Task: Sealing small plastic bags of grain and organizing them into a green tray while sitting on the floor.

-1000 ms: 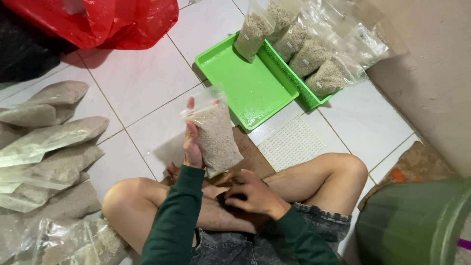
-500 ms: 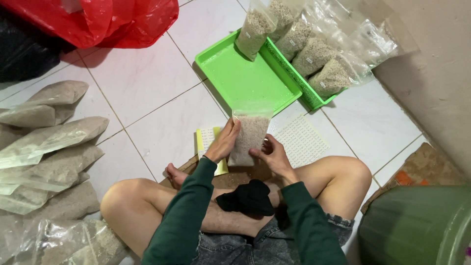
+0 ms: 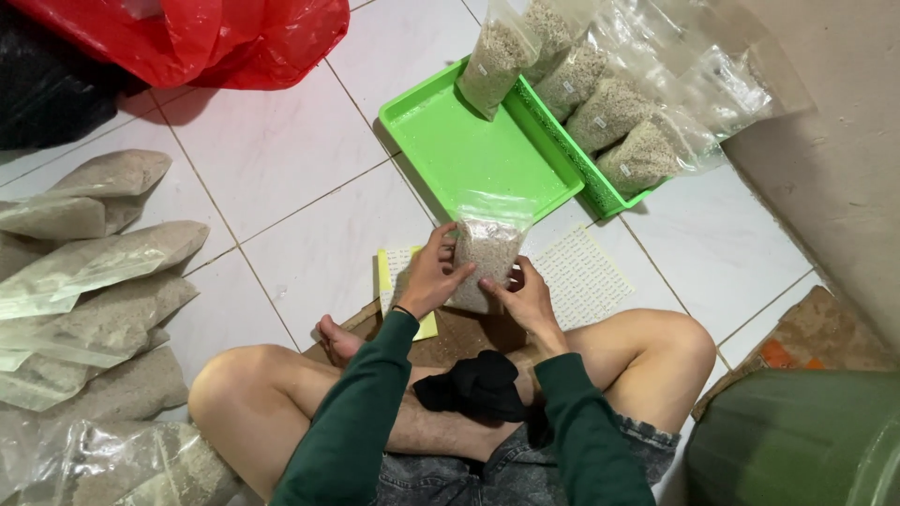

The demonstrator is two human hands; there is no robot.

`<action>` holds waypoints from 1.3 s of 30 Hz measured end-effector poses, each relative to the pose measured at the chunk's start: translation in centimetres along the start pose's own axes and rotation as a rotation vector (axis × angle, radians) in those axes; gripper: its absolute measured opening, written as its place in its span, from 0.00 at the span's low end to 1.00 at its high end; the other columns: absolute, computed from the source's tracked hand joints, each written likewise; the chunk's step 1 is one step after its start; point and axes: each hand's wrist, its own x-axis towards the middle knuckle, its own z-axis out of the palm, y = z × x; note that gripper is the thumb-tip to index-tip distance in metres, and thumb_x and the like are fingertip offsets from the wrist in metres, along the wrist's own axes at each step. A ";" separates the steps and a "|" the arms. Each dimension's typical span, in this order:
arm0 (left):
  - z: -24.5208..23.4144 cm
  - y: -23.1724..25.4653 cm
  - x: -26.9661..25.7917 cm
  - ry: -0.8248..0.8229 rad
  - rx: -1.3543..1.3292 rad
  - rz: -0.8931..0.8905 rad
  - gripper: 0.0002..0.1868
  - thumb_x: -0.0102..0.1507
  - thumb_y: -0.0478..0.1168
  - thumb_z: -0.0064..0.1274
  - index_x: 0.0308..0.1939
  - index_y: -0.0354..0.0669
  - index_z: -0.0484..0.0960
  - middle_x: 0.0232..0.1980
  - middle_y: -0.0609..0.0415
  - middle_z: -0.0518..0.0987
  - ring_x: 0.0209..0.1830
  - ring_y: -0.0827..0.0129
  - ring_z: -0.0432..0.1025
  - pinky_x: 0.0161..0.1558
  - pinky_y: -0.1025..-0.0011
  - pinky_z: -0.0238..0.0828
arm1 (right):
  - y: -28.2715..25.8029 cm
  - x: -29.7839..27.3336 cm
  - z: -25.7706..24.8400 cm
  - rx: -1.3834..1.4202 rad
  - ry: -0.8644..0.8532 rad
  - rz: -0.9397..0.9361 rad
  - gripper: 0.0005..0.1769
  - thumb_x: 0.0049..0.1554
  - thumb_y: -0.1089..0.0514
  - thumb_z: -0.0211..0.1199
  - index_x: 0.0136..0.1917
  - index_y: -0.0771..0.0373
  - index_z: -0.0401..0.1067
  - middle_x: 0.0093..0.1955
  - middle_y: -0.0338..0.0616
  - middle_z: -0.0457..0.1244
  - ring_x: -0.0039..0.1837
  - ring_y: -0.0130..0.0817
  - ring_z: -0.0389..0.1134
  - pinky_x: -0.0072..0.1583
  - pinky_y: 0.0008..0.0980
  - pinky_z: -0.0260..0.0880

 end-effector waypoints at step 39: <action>-9.3 -1.3 -4.7 0.197 0.237 -0.207 0.30 0.53 0.38 0.54 0.58 0.48 0.62 0.37 0.43 0.83 0.39 0.52 0.78 0.43 0.60 0.72 | -2.4 -4.9 2.0 -0.117 0.398 -0.482 0.11 0.58 0.60 0.63 0.55 0.58 0.72 0.47 0.46 0.68 0.51 0.37 0.70 0.51 0.33 0.70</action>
